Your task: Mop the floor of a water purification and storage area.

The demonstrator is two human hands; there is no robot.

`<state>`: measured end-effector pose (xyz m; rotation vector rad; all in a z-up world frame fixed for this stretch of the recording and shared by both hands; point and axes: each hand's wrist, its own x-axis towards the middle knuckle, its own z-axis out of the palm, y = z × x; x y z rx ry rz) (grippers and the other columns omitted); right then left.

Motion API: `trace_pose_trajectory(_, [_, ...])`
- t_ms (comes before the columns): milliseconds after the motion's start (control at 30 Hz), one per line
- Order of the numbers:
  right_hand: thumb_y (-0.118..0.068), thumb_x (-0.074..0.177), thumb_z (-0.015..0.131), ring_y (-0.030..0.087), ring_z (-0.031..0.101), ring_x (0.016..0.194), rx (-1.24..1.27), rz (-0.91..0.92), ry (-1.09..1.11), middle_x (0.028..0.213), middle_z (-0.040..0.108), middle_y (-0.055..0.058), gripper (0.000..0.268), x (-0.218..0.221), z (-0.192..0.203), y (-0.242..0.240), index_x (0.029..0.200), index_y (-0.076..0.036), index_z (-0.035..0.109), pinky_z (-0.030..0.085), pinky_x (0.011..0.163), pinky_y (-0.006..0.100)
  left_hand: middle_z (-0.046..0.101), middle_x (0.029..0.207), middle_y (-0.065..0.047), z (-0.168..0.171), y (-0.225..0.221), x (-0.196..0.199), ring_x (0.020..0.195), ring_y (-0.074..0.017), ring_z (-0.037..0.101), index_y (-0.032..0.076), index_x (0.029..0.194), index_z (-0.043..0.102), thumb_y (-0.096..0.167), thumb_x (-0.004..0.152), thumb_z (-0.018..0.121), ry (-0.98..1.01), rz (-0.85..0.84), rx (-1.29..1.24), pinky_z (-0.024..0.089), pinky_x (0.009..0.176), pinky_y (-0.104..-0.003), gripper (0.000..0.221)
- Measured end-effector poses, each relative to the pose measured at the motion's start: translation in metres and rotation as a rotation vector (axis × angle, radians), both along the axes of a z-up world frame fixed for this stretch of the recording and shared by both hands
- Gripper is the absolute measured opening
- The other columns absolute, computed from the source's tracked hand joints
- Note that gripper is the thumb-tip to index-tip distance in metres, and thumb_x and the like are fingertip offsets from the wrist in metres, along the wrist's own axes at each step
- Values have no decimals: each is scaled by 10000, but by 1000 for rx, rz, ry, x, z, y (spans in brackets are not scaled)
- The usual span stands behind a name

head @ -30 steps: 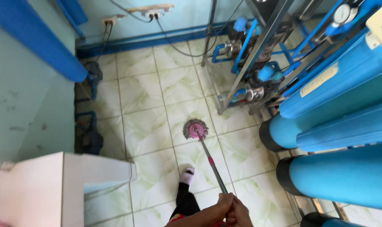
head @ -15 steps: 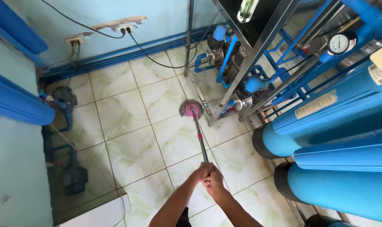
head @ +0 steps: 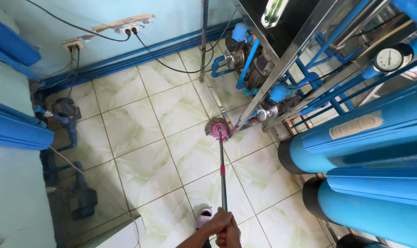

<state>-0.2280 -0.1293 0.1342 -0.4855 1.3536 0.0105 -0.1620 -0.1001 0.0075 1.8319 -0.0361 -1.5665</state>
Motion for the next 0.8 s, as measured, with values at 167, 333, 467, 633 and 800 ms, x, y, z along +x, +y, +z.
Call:
trace_pose_trajectory(167, [-182, 1044, 408, 68, 279, 411, 105, 6, -144, 601, 416, -3, 410, 49, -30, -27, 1335, -428, 560, 176, 361, 225, 678, 1064, -292, 29, -28, 71, 889, -355, 693, -122, 1237, 428, 299, 948, 549, 84, 158, 60, 584, 684, -480, 525])
trace_pose_trajectory(333, [-244, 1077, 369, 56, 286, 422, 93, 31, -159, 609, 422, -25, 312, 80, -24, -47, 1275, -385, 565, 185, 383, 215, 661, 798, -212, 0, -49, 91, 632, -295, 647, -114, 1085, 598, 283, 936, 561, 55, 136, 29, 516, 474, -431, 426])
trace_pose_trajectory(467, [-249, 1082, 327, 63, 284, 427, 92, 95, -122, 609, 400, -34, 317, 64, -3, -47, 1257, -387, 551, 192, 395, 222, 478, 566, -115, 1, -45, 66, 317, -204, 380, -93, 1110, 478, 313, 988, 477, 191, 294, -146, 251, 255, -394, 424])
trace_pose_trajectory(633, [-307, 1086, 321, 79, 271, 420, 99, 127, -50, 599, 377, -20, 347, -13, 14, -36, 1343, -436, 516, 193, 385, 228, 501, 596, -127, 25, -29, -20, 330, -222, 379, 106, 1331, 340, 246, 944, 494, 283, 502, -102, 265, 300, -403, 440])
trace_pose_trajectory(800, [-345, 1078, 376, 85, 257, 406, 96, 127, -71, 588, 353, -18, 363, -111, 23, -34, 1413, -384, 510, 182, 361, 234, 664, 759, -91, -15, -22, -127, 514, -152, 639, 70, 1356, 365, 316, 992, 521, 51, 443, -204, 514, 408, -338, 467])
